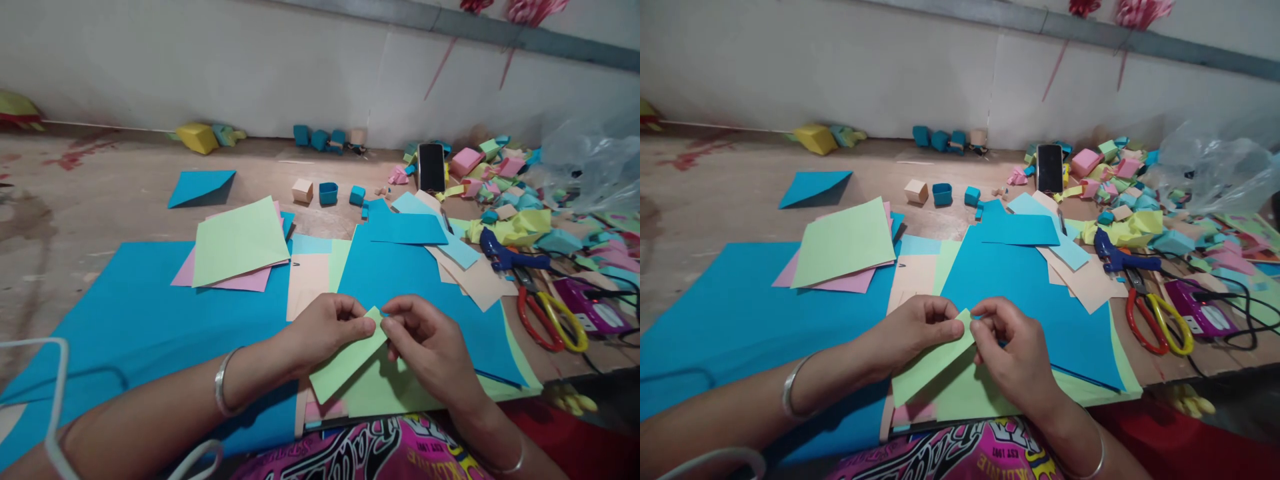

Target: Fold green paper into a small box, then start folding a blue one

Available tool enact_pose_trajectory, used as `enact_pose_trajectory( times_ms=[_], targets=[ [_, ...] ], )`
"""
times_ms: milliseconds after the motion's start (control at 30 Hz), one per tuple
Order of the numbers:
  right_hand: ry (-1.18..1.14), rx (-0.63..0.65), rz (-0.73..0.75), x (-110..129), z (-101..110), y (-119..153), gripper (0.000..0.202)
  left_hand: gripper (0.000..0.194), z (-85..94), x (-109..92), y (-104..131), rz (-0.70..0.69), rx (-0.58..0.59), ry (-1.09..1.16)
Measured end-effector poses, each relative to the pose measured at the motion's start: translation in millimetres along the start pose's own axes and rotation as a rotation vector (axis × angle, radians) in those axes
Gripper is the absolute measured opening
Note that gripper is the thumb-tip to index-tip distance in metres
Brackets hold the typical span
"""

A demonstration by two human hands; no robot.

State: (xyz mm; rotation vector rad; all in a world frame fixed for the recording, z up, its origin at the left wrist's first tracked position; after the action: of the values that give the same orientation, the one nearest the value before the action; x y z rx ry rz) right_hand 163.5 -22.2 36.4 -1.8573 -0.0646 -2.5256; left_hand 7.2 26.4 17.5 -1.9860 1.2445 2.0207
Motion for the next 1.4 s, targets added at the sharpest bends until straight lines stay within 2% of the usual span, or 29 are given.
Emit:
enact_pose_trajectory(
  times_ms=[133, 200, 233, 267, 333, 400, 467, 533, 600, 633, 700, 767, 900, 1033, 1100, 1200, 1300, 1400],
  targets=[
    [0.186, 0.114, 0.140, 4, 3, -1, 0.023, 0.028, 0.0, 1, -1, -0.005, 0.053, -0.117],
    [0.299, 0.158, 0.229, 7, 6, -1, 0.016, 0.026, 0.1, -1, 0, 0.002, 0.092, -0.168],
    [0.325, 0.136, 0.241, 8, 9, -2, 0.013, 0.025, 0.9, -2, 0, 0.008, 0.106, -0.195],
    [0.323, 0.081, 0.227, 7, 13, -2, 0.012, 0.024, 2.9, -5, 0, 0.010, 0.100, -0.226],
    [0.246, -0.130, 0.158, 3, 25, -3, 0.011, 0.022, 10.1, -12, -1, -0.013, 0.014, -0.243],
    [0.101, -0.339, 0.098, -3, 35, -2, 0.015, 0.020, 18.6, -21, -1, -0.098, -0.133, -0.112],
    [-0.064, -0.412, 0.050, -9, 34, -2, 0.021, 0.021, 22.2, -26, 0, -0.190, -0.202, 0.092],
    [-0.224, -0.368, -0.012, -13, 23, -2, 0.026, 0.032, 16.9, -26, 0, -0.208, -0.123, 0.200],
    [-0.365, -0.275, -0.092, -16, 6, -2, 0.030, 0.046, 6.4, -21, 1, -0.160, 0.011, 0.210],
    [-0.419, -0.237, -0.121, -17, -3, -1, 0.031, 0.044, 2.0, -18, 2, -0.148, 0.044, 0.218],
    [-0.469, -0.166, -0.135, -17, -18, 0, 0.031, 0.030, -3.5, -12, 5, -0.123, 0.043, 0.223],
    [-0.450, -0.093, -0.125, -17, -26, 0, 0.032, 0.026, -6.3, -7, 8, -0.106, 0.029, 0.205],
    [-0.314, -0.032, -0.133, -24, -25, 0, 0.031, 0.026, -9.4, -7, 12, -0.127, 0.038, 0.191],
    [0.045, -0.010, 0.051, -26, -16, -2, 0.020, 0.027, -11.1, -12, 13, -0.258, 0.044, 0.031],
    [0.255, -0.099, 0.213, -20, -8, -1, 0.020, 0.029, -7.6, -12, 12, -0.344, -0.016, -0.120],
    [0.415, -0.263, 0.478, -3, 8, 2, 0.040, 0.034, 1.6, -9, 9, -0.464, -0.176, -0.387],
    [0.534, -0.256, 0.711, 16, 21, 7, 0.047, 0.037, 6.6, -6, 7, -0.572, -0.244, -0.601],
    [0.607, -0.198, 0.783, 25, 28, 8, 0.035, 0.041, 7.8, -3, 7, -0.643, -0.246, -0.691]
  ],
)
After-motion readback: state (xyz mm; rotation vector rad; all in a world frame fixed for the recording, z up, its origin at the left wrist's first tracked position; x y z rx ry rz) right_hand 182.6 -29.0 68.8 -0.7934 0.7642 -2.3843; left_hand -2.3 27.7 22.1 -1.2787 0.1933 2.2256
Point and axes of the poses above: each hand's wrist, its own y-axis away from the middle knuckle, its own z-axis out of the back of the hand, x = y × z, the point moved 3 cm from there along -y, towards the middle knuckle, and after that the axes turned 6 degrees about z, right-handed, at the moved point
